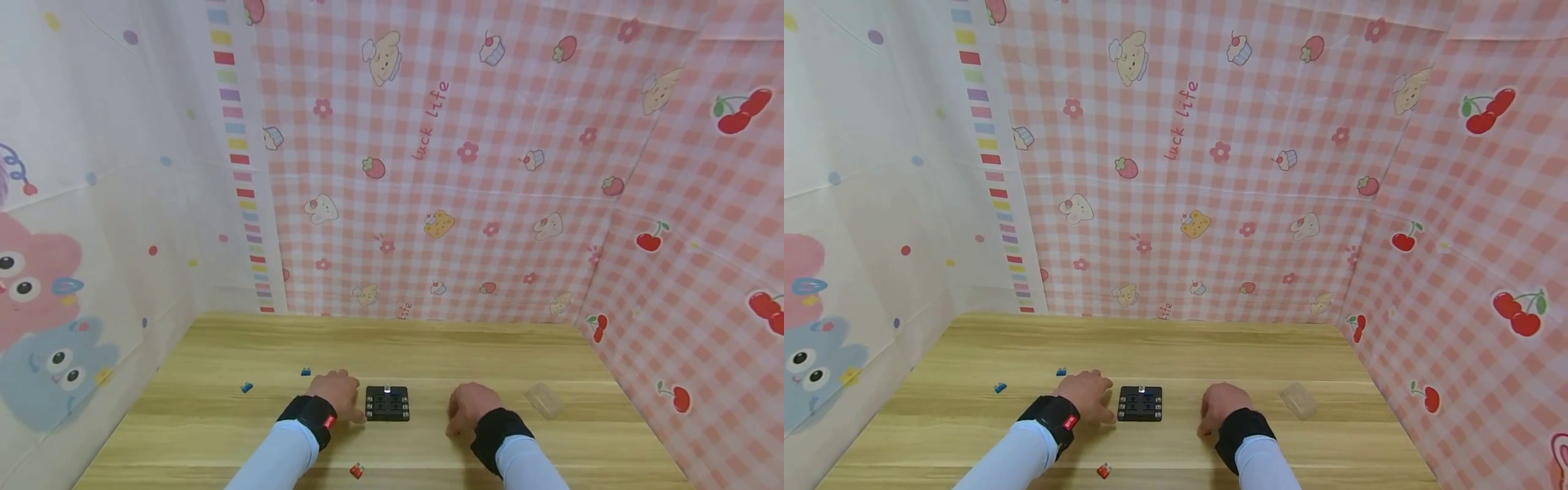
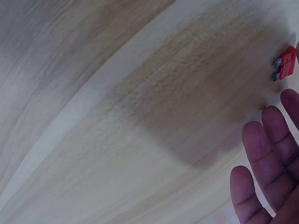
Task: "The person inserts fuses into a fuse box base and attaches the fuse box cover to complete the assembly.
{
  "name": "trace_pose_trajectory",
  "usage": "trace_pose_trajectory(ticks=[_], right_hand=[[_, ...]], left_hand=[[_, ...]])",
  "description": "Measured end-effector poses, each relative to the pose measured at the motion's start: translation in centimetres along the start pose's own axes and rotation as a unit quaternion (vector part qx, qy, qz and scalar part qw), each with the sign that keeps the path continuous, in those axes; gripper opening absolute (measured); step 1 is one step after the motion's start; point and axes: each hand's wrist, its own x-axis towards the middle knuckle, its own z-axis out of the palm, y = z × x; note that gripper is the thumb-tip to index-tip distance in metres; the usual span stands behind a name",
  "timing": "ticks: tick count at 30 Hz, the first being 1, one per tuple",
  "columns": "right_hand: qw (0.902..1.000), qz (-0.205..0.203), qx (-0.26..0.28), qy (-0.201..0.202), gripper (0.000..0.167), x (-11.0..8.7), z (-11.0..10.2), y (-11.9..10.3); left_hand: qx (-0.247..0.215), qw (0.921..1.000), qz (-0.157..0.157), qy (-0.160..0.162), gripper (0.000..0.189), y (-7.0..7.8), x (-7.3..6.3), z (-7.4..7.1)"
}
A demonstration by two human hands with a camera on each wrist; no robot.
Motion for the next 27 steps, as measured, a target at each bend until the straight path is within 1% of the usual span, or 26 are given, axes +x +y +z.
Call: trace_pose_trajectory(ticks=[9,13,17,20,27], right_hand=[[1.0,-0.009,0.003,-0.002,0.024,-0.29,0.05,0.08],[0.9995,-0.029,-0.01,0.012,0.024,-0.57,0.12,0.06],[0.9982,-0.053,-0.017,0.022,0.023,-0.71,0.34,0.18],[0.9976,-0.061,-0.017,0.028,0.021,-0.64,0.54,0.33],[0.9985,-0.037,-0.019,0.034,0.019,-0.71,0.49,0.29]], left_hand=[[-0.003,1.0,-0.001,-0.009,0.062,0.39,-0.24,-0.5],[0.005,0.9999,-0.005,-0.014,0.062,0.52,-0.22,-0.59],[0.008,0.9998,-0.009,-0.018,0.061,0.38,-0.12,-0.3],[0.006,0.9997,-0.01,-0.021,0.061,0.22,-0.01,-0.08],[0.003,0.9998,-0.007,-0.019,0.062,0.06,0.07,0.1]])
